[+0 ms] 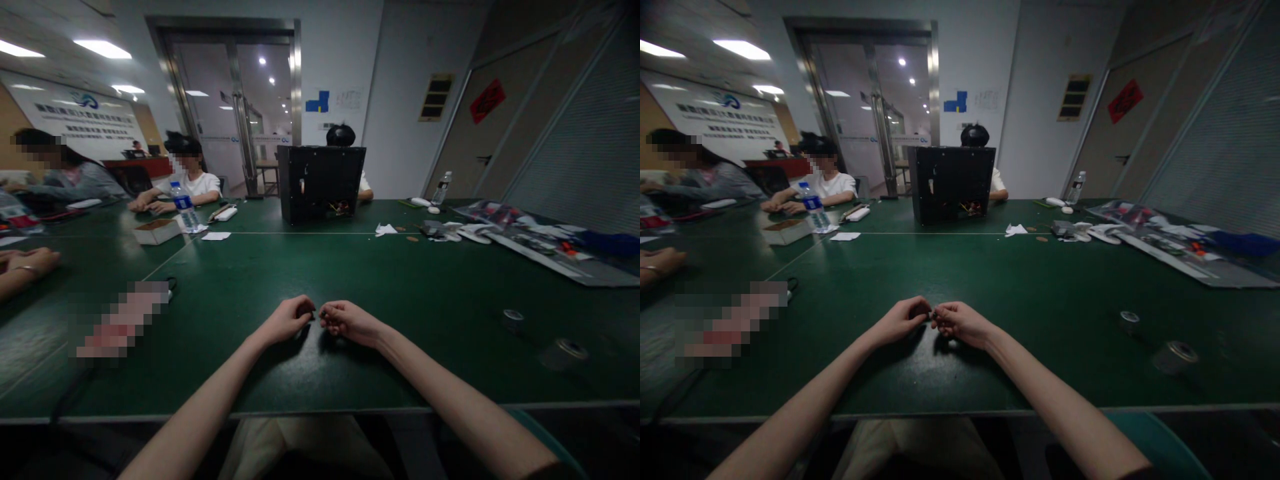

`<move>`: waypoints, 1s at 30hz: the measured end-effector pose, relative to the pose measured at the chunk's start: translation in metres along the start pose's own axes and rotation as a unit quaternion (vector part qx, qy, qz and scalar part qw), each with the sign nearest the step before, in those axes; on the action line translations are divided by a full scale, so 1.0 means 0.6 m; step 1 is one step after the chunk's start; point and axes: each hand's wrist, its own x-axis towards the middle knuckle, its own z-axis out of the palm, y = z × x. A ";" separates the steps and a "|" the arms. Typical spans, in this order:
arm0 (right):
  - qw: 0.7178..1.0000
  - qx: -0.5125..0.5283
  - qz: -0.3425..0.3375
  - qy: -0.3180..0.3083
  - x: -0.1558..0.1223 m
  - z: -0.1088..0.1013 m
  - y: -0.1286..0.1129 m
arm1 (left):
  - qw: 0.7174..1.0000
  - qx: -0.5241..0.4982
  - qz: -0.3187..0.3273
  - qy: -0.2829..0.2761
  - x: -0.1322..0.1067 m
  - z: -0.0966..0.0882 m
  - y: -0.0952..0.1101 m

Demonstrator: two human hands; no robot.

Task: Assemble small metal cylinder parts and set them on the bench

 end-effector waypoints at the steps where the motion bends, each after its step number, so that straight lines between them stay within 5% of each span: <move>1: 1.000 -0.002 0.000 -0.002 0.000 0.000 -0.001 | 1.000 0.002 -0.001 -0.001 0.000 0.000 0.001; 6: 0.999 -0.040 -0.007 -0.004 -0.002 0.003 -0.007 | 1.000 0.004 0.002 -0.002 -0.001 -0.002 0.002; 9: 0.988 -0.149 -0.028 0.015 -0.009 0.010 -0.008 | 1.000 0.002 0.000 -0.001 -0.002 -0.002 0.001; 13: 0.913 -0.387 -0.111 0.064 -0.039 0.026 -0.004 | 1.000 -0.007 -0.007 -0.002 -0.001 0.000 -0.002; 17: 0.833 -0.506 -0.166 0.152 -0.105 0.005 -0.025 | 1.000 -0.014 -0.022 -0.007 -0.002 -0.001 -0.001; 20: 0.750 -0.583 -0.153 0.270 -0.184 -0.071 -0.078 | 0.999 -0.019 -0.023 -0.012 -0.003 -0.002 0.001; 25: 0.576 -0.651 -0.020 0.494 -0.341 -0.267 -0.176 | 1.000 -0.017 -0.016 -0.011 -0.003 -0.003 0.005; 27: 0.560 -0.660 0.041 0.500 -0.387 -0.330 -0.192 | 1.000 -0.015 -0.021 -0.010 -0.002 -0.002 0.005; 30: 0.580 -0.653 0.097 0.478 -0.423 -0.386 -0.190 | 0.999 -0.013 -0.028 -0.010 -0.002 -0.002 0.006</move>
